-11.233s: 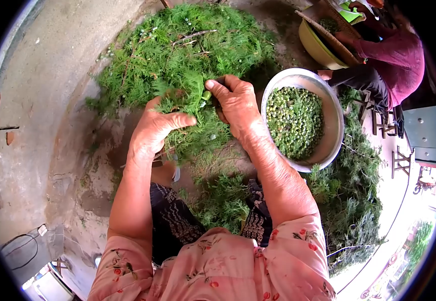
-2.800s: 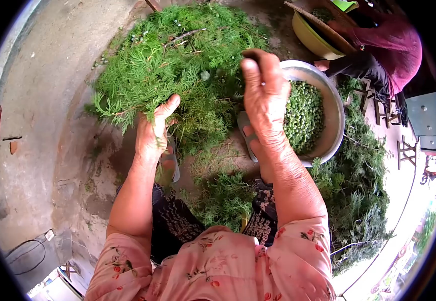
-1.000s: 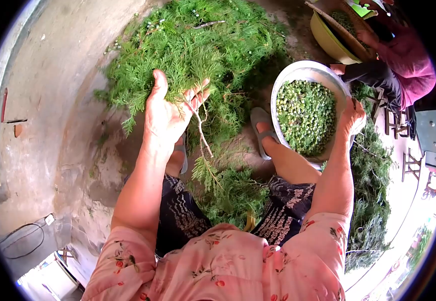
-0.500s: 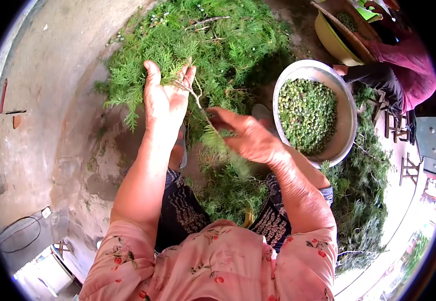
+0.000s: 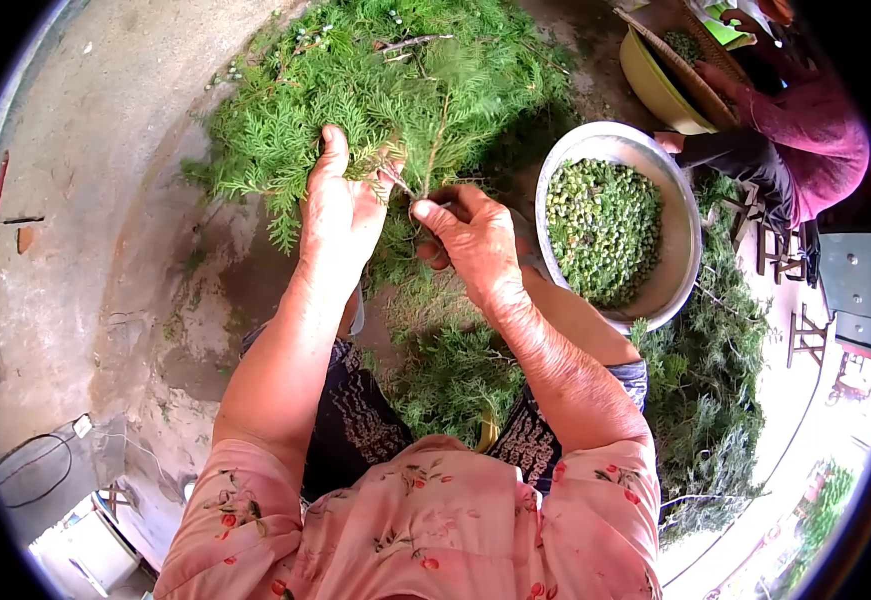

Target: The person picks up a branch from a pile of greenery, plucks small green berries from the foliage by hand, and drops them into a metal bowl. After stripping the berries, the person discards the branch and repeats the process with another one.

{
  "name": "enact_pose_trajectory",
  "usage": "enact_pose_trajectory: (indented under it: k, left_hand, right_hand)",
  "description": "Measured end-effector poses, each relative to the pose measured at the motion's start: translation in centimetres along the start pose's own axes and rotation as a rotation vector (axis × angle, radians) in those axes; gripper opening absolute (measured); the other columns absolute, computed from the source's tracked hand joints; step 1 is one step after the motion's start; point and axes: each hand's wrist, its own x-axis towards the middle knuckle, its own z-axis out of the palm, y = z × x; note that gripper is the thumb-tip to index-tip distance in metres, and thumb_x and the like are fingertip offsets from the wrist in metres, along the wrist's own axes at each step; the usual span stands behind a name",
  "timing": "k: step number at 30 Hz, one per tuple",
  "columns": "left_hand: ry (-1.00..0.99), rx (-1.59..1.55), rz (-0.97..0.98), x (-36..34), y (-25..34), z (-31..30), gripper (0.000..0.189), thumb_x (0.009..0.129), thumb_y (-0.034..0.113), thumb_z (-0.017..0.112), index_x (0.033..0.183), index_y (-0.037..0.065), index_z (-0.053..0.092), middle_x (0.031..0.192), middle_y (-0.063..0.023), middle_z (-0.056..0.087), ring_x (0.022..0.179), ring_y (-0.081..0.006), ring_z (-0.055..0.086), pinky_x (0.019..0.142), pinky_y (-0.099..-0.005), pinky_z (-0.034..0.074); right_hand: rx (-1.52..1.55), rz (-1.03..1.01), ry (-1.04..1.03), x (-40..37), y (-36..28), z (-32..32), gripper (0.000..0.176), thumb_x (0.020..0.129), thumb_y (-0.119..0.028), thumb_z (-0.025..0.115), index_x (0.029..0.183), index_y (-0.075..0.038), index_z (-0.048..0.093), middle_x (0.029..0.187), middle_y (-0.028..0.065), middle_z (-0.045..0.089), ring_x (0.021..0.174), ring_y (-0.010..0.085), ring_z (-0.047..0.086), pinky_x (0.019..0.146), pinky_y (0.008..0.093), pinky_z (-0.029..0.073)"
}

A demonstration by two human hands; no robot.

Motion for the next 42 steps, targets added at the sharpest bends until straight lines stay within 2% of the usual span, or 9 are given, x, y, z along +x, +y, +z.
enact_pose_trajectory:
  k: [5,11,16,26,30,33,35,37,42]
  left_hand:
    - [0.014,0.055,0.003,0.4,-1.0,-0.9,0.071,0.082,0.040,0.056,0.130,-0.001,0.022,0.120,-0.0137,0.042,0.105,-0.0245,0.047,0.096,-0.0392,0.037]
    - [-0.137,0.336,0.098,-1.1,-0.8,0.1,0.083,0.068,0.028,0.076,0.131,0.001,0.028,0.118,-0.0112,0.045,0.104,-0.0186,0.043,0.093,-0.0331,0.033]
    - [-0.094,0.522,0.109,-1.1,1.2,0.7,0.110,0.059,-0.006,0.074,0.137,0.004,-0.003,0.103,-0.0111,0.046,0.091,-0.0186,0.048,0.083,-0.0302,0.046]
    - [0.138,0.145,0.201,0.2,3.9,-0.2,0.036,0.070,-0.003,0.067,0.103,0.008,0.054,0.099,-0.0029,0.058,0.092,-0.0139,0.053,0.069,-0.0241,0.043]
    - [0.277,0.217,0.206,0.1,4.7,-1.2,0.037,0.073,0.003,0.064,0.107,0.003,0.049,0.074,-0.0003,0.052,0.044,-0.0093,0.041,0.046,-0.0218,0.038]
    - [0.149,0.208,0.116,1.6,5.2,-3.4,0.031,0.080,0.013,0.062,0.105,0.001,0.050,0.054,0.0031,0.037,0.037,-0.0075,0.030,0.048,-0.0207,0.036]
    - [0.190,0.281,0.226,2.5,5.7,-3.2,0.022,0.083,0.013,0.059,0.104,0.009,0.055,0.074,-0.0005,0.052,0.045,-0.0086,0.042,0.059,-0.0233,0.039]
    - [0.072,0.242,0.182,3.1,6.0,-4.0,0.024,0.085,0.011,0.055,0.108,0.008,0.053,0.111,-0.0126,0.057,0.095,-0.0219,0.058,0.082,-0.0329,0.047]
    - [0.044,0.303,0.054,2.7,5.3,-4.1,0.024,0.085,0.009,0.055,0.109,0.006,0.052,0.111,-0.0112,0.057,0.100,-0.0217,0.056,0.088,-0.0356,0.046]
  right_hand:
    - [-0.745,-0.762,0.317,1.4,2.4,0.5,0.028,0.084,-0.021,0.056,0.105,-0.002,0.055,0.073,0.0137,0.061,0.060,0.0280,0.061,0.051,0.0339,0.048]
    - [-1.091,-0.668,0.206,1.8,1.0,0.3,0.022,0.081,-0.023,0.058,0.078,-0.003,0.050,0.063,0.0137,0.057,0.060,0.0321,0.059,0.050,0.0399,0.045]
    - [-0.333,-0.344,-0.047,2.8,-0.4,-1.9,0.018,0.084,-0.019,0.057,0.078,-0.002,0.059,0.050,0.0046,0.045,0.042,0.0148,0.043,0.043,0.0273,0.035]
    - [-0.097,0.083,-0.292,0.8,-1.6,-2.4,0.032,0.088,-0.031,0.051,0.082,0.000,0.058,0.050,-0.0040,0.034,0.041,0.0045,0.028,0.039,0.0204,0.023]
    - [-0.309,-0.067,-0.265,0.9,-2.2,-2.4,0.026,0.085,-0.025,0.054,0.084,0.000,0.060,0.051,-0.0028,0.038,0.045,0.0057,0.036,0.041,0.0219,0.027]
    - [-0.347,-0.209,-0.022,-3.6,-4.2,-4.0,0.019,0.082,-0.019,0.056,0.080,-0.001,0.059,0.054,-0.0005,0.043,0.049,0.0076,0.042,0.044,0.0251,0.032]
    - [-0.795,-0.834,-0.150,-1.2,-1.4,-8.3,0.019,0.082,-0.019,0.057,0.075,-0.001,0.057,0.058,0.0007,0.045,0.047,0.0091,0.042,0.046,0.0264,0.035]
    - [0.031,0.076,0.085,-4.4,-4.0,-9.7,0.020,0.081,-0.020,0.058,0.072,-0.003,0.054,0.060,0.0008,0.047,0.044,0.0095,0.042,0.044,0.0257,0.037]
    - [0.524,-0.169,0.834,-10.5,-2.0,-24.5,0.020,0.084,-0.014,0.055,0.098,-0.001,0.058,0.066,0.0063,0.052,0.053,0.0138,0.049,0.045,0.0257,0.042]
